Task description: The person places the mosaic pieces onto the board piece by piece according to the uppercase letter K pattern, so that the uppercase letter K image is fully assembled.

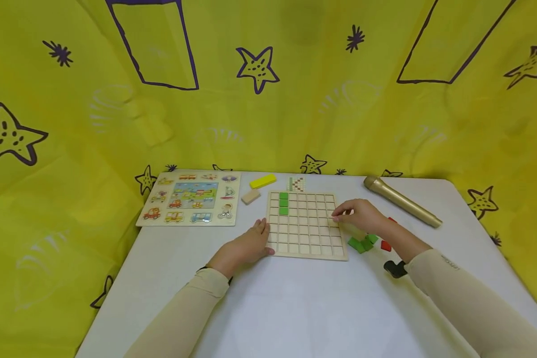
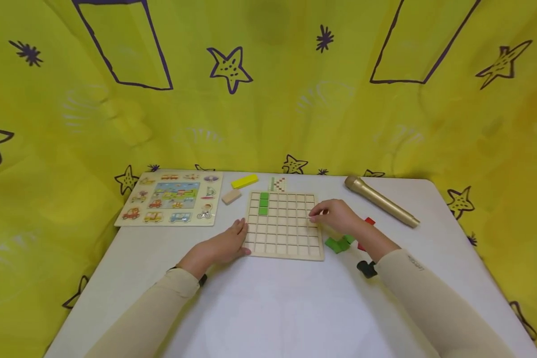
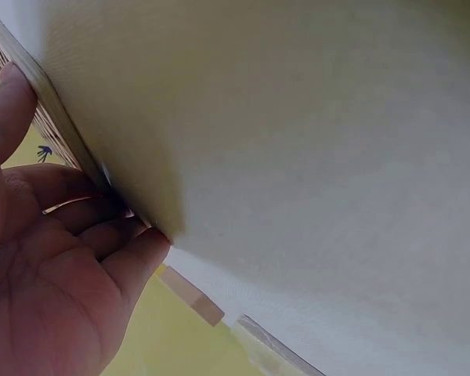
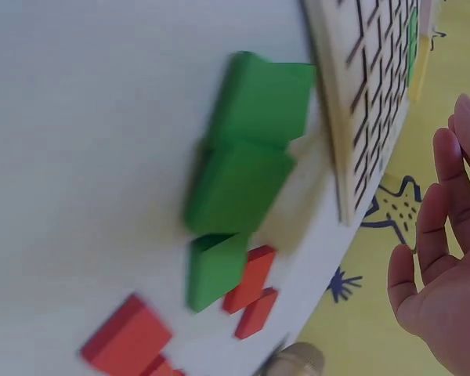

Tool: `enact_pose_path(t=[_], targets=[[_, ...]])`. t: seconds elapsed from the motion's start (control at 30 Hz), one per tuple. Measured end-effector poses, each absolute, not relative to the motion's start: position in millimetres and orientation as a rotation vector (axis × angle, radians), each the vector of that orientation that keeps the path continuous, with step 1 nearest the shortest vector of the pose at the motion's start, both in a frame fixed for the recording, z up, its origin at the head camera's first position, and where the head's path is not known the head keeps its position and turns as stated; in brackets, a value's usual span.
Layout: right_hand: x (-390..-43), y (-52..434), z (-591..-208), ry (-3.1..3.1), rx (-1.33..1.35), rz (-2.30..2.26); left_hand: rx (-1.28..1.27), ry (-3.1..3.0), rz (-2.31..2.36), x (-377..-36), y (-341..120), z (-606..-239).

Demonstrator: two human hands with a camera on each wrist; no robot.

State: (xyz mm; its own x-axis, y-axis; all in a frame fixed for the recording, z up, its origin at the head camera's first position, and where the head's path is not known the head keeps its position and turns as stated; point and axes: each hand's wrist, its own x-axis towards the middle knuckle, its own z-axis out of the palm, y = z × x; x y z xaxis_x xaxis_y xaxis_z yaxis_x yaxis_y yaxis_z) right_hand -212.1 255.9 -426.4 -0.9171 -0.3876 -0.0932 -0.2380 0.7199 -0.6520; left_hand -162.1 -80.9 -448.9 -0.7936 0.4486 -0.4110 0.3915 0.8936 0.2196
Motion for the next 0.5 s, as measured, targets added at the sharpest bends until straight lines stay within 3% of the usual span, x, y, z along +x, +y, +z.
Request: enact_pose_path(t=[0.5], targets=[[-167.2, 307.5, -435.1, 2.718, -0.481, -0.943, 0.652, 2.611, 0.213, -159.9, -82.3, -445.1]])
